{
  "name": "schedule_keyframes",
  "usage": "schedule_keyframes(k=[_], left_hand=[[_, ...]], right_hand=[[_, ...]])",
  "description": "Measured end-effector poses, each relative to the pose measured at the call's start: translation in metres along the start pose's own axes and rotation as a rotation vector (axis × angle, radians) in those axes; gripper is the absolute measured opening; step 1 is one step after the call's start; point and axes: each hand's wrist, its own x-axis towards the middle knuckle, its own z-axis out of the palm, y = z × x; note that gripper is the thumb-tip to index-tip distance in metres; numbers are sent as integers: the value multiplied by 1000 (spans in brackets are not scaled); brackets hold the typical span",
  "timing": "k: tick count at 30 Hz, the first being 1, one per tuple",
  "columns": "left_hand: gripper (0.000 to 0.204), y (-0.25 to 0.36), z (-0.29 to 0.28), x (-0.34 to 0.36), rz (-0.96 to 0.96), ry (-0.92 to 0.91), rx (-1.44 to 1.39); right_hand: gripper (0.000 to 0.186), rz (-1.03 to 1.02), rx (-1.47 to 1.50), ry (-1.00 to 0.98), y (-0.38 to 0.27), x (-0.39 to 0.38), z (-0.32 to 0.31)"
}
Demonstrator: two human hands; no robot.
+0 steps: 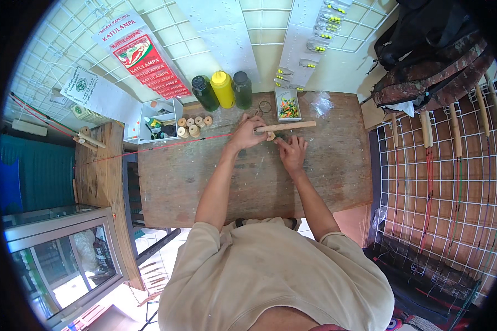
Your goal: Repairing a fishing rod by attaching guides and checking the line.
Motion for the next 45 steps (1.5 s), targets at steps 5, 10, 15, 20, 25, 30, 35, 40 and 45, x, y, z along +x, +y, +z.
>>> schedule_keyframes(k=[5, 10, 15, 20, 25, 30, 35, 40, 45], left_hand=[[26, -4, 6, -1, 9, 32, -10], [26, -1, 3, 3, -7, 42, -3], [26, 2, 2, 3, -12, 25, 31], [31, 0, -2, 1, -66, 21, 25], [29, 1, 0, -3, -1, 33, 60], [32, 13, -9, -2, 119, 65, 179], [31, 8, 1, -12, 181, 140, 254], [32, 0, 19, -21, 176, 99, 395], [33, -20, 39, -31, 153, 80, 326]], right_hand=[[32, -79, 24, -54, -7, 1, -1], [37, -170, 53, -98, -13, 0, 4], [35, -260, 37, -88, -12, 8, 2], [32, -235, -16, -23, 3, 6, -4], [29, -197, 18, -77, 1, 7, -9], [26, -37, 174, 78, -8, 19, -18], [26, 0, 160, 21, -9, 53, -35], [26, 20, 198, -371, 9, 50, -17], [22, 92, 231, -401, 7, 39, -5]])
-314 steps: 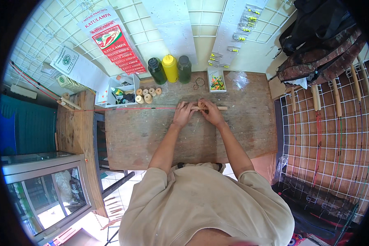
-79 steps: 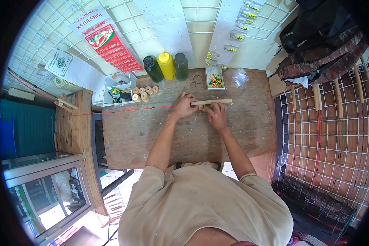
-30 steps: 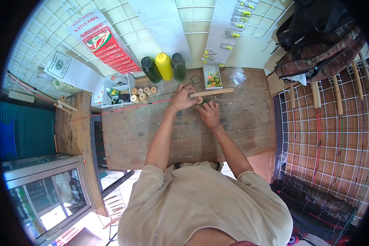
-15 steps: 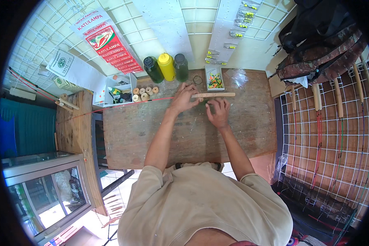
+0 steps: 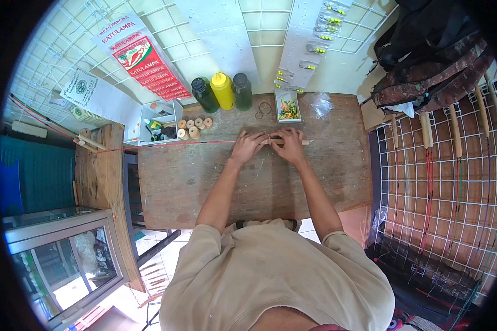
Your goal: Repairing a fishing rod by attaching guides and checking the line.
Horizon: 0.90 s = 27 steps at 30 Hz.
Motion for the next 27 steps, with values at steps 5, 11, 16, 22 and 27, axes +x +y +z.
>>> schedule_keyframes(k=[5, 11, 16, 22, 27], left_hand=[[32, -10, 23, -10, 9, 91, -39], [24, 0, 10, -15, 18, 71, -178], [17, 3, 10, -19, -29, 69, -295], [17, 8, 17, -14, -95, 225, -397], [17, 19, 19, -9, -335, 253, -540]], right_hand=[[18, 66, 24, -122, -2, 1, 12], [17, -48, 247, -1, 11, -12, 28], [15, -43, 270, 138, 4, -15, 38], [16, 81, 375, 243, 2, -15, 53], [16, 199, 327, 240, -1, -12, 56]])
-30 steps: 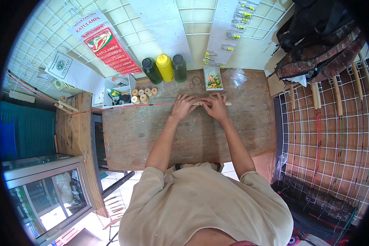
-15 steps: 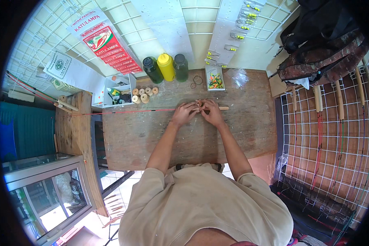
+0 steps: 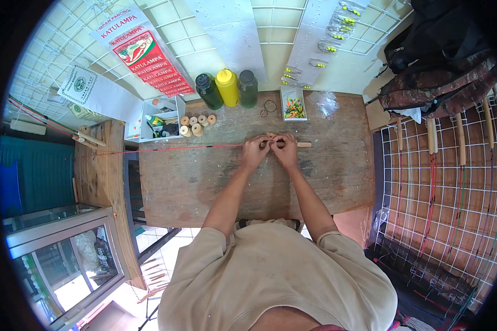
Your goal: Repairing a fishing rod by attaching guides and checking the line.
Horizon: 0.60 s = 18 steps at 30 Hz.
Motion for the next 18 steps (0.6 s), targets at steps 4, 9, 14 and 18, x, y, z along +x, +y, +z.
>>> schedule_keyframes(k=[4, 9, 14, 18], left_hand=[[17, 4, 4, -1, -90, 38, 34], [22, 15, 3, -1, -179, 93, -47], [24, 10, 4, 1, -144, 94, 135], [24, 7, 3, 2, -36, 106, 167]], right_hand=[[16, 85, 53, 38, 0, 3, 4], [17, 136, 4, 100, 0, 4, 8], [16, 132, -41, 107, -1, 4, 10], [12, 51, -7, 69, 0, 1, 8]])
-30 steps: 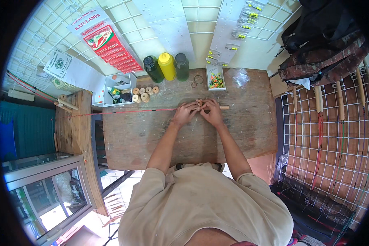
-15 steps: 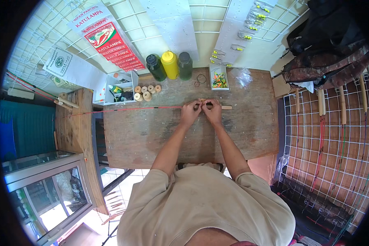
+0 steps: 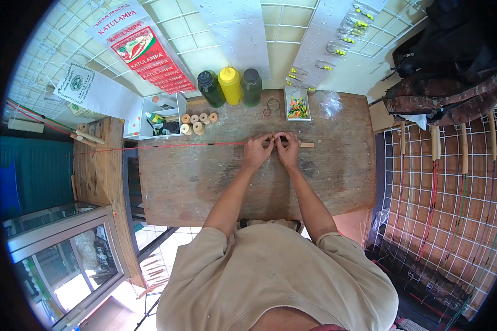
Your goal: Repairing a fishing rod by attaching guides and checking the line.
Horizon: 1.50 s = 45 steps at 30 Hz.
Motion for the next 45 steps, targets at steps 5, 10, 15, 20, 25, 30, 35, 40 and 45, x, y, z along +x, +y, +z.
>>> schedule_keyframes(k=[5, 10, 15, 20, 25, 30, 35, 40, 45], left_hand=[[16, 9, -1, 2, -81, -51, -76], [12, 1, 4, 5, -21, 27, 35], [11, -9, 17, 11, -241, 80, -148], [11, -11, 18, 20, -338, 82, -136], [12, -12, 17, 21, -338, 45, -178], [12, -13, 17, 22, -325, 49, -128], [13, -13, 12, 24, -311, 18, -129], [20, -16, 2, 22, -261, -123, -201], [46, 0, -11, 10, 86, -186, 89]], right_hand=[[11, -61, 19, -34, 1, 1, -6], [9, -17, 53, -11, -1, 1, -2], [7, 47, 34, 43, 4, 3, 6], [2, 100, 16, 70, 4, 5, 9], [3, 11, -140, 121, 6, 9, 8], [5, 31, -69, 56, 16, 14, 8], [7, -16, -103, 31, 12, 12, 7], [9, -16, -55, 17, 12, 11, 2], [26, -43, 43, -58, 9, 4, -12]])
